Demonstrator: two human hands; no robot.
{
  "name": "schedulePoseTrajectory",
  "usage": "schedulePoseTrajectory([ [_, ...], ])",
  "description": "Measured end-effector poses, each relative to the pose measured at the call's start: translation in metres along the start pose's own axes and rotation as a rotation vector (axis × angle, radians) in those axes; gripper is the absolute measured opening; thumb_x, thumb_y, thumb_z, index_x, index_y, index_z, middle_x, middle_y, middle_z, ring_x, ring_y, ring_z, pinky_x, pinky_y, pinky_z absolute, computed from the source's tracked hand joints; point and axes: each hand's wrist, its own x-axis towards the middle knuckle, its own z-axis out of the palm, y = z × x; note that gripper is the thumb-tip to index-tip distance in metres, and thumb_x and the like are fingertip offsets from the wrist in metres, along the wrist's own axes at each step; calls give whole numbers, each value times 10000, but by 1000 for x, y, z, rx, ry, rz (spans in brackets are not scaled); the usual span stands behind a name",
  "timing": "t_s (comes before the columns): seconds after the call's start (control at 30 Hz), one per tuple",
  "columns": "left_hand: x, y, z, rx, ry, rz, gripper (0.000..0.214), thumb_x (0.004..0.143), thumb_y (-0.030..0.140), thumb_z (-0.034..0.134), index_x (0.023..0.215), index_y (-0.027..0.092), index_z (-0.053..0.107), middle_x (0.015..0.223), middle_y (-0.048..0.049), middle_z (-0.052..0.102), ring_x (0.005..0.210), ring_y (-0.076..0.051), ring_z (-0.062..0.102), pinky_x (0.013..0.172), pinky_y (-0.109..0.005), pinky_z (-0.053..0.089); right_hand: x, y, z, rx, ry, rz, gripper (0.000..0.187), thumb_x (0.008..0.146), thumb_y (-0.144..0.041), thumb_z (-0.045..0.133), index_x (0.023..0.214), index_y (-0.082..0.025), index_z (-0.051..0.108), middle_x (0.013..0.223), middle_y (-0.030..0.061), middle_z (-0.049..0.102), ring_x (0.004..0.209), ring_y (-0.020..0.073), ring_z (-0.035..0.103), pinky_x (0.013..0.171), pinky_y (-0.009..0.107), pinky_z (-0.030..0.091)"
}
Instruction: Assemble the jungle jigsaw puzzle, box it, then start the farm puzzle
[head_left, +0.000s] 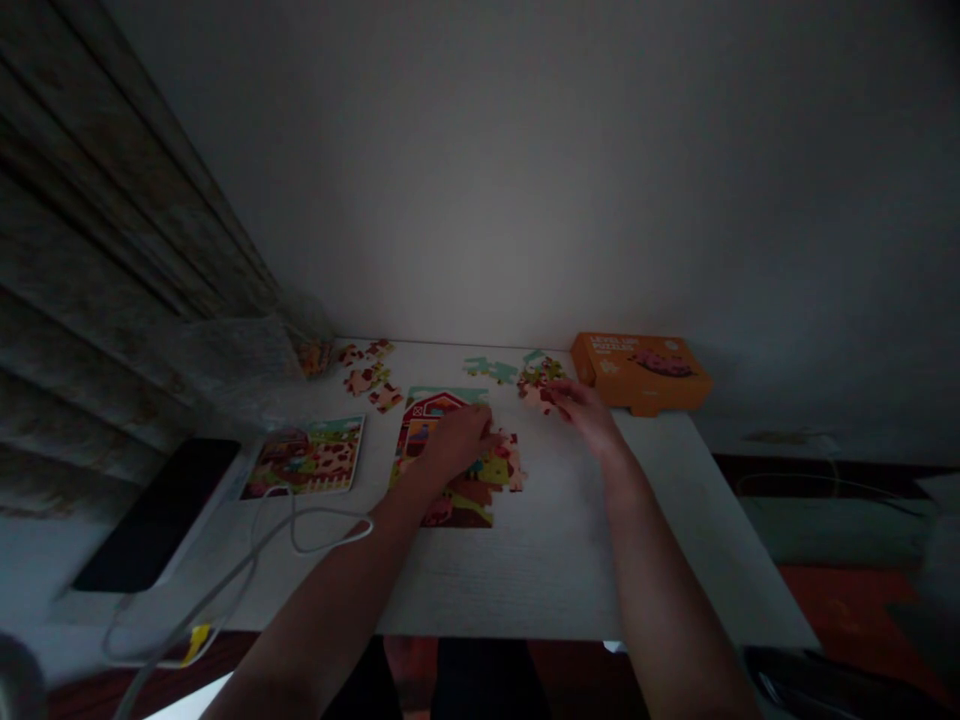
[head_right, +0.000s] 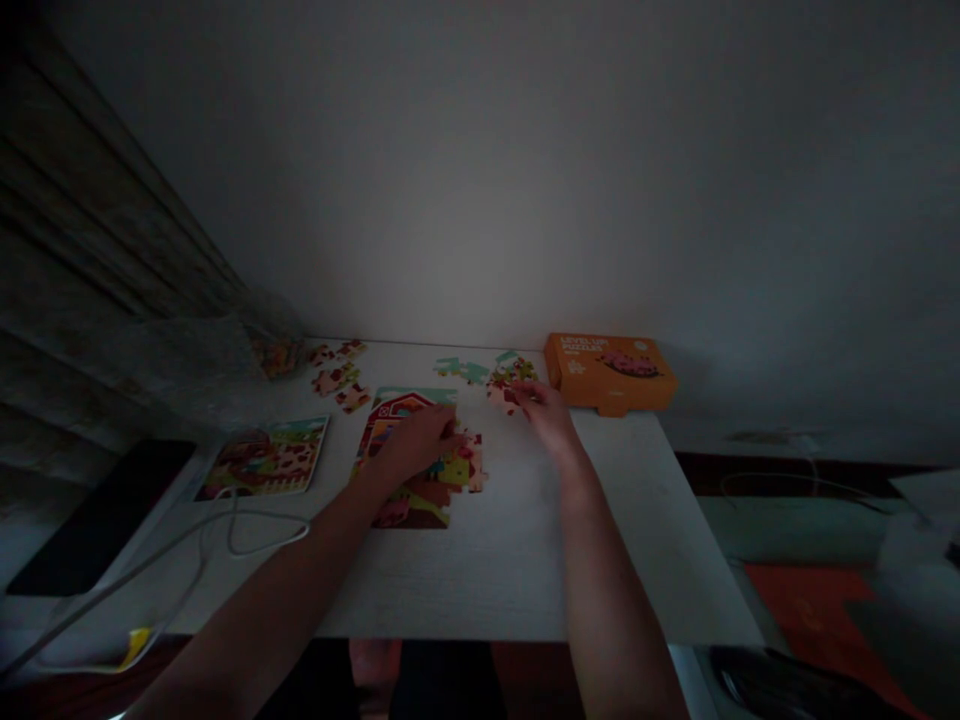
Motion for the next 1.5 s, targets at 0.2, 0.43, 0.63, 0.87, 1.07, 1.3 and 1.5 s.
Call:
schedulePoseTrajectory([
  [0.2, 5, -6, -8, 48, -94, -176, 234, 887, 391, 719, 779, 234, 583, 886, -48, 709, 883, -251, 688, 749, -324, 473, -10, -4, 3, -52, -296, 65, 399, 691, -510, 810, 929, -191, 788, 907, 92, 802, 827, 240, 734, 708, 323, 534],
  [0.43, 2, -8, -23, 42, -171, -214, 226, 880, 411, 712, 810, 225, 604, 906, -43, 721, 876, -234, 681, 723, -304, 440, -12, -3, 8, -220, -450, 78, 218, 747, -370, 804, 855, -181, 794, 848, 78, 807, 771, 218, 736, 739, 313, 554],
  [0.63, 2, -11, -21, 48, -176, -160, 221, 896, 418, 702, 826, 224, 623, 894, -45, 721, 854, -229, 674, 726, -304, 439, -15, -2, 15, -380, -386, 21, 98, 804, -266, 726, 807, -191, 788, 809, 69, 798, 685, 190, 700, 654, 282, 518],
  [0.87, 3, -11, -24, 35, -223, -152, 208, 897, 422, 698, 881, 218, 662, 910, -52, 734, 869, -228, 678, 742, -296, 445, -24, -14, 21, -460, -371, -45, 98, 852, -200, 674, 801, -193, 758, 768, 53, 784, 637, 161, 680, 630, 254, 490],
  [1.07, 2, -11, -20, 78, -191, -138, 230, 902, 445, 675, 866, 218, 660, 899, -59, 734, 854, -239, 681, 721, -308, 445, -26, -18, 19, -594, -321, -45, 92, 819, -155, 692, 748, -195, 737, 740, 41, 763, 698, 178, 690, 647, 260, 459],
  [1.3, 2, -14, -15, 98, -168, -126, 235, 924, 449, 639, 876, 219, 650, 896, -56, 730, 855, -230, 680, 712, -304, 434, -32, -24, 25, -643, -340, -31, 104, 801, -235, 777, 831, -208, 681, 666, -5, 712, 617, 153, 632, 577, 249, 388],
  [1.5, 2, -11, -17, 101, -219, -109, 217, 925, 429, 634, 878, 219, 659, 882, -48, 726, 841, -222, 675, 706, -299, 433, -32, -22, 25, -648, -380, -9, 110, 783, -222, 776, 812, -218, 670, 631, -13, 697, 595, 157, 632, 555, 246, 373],
])
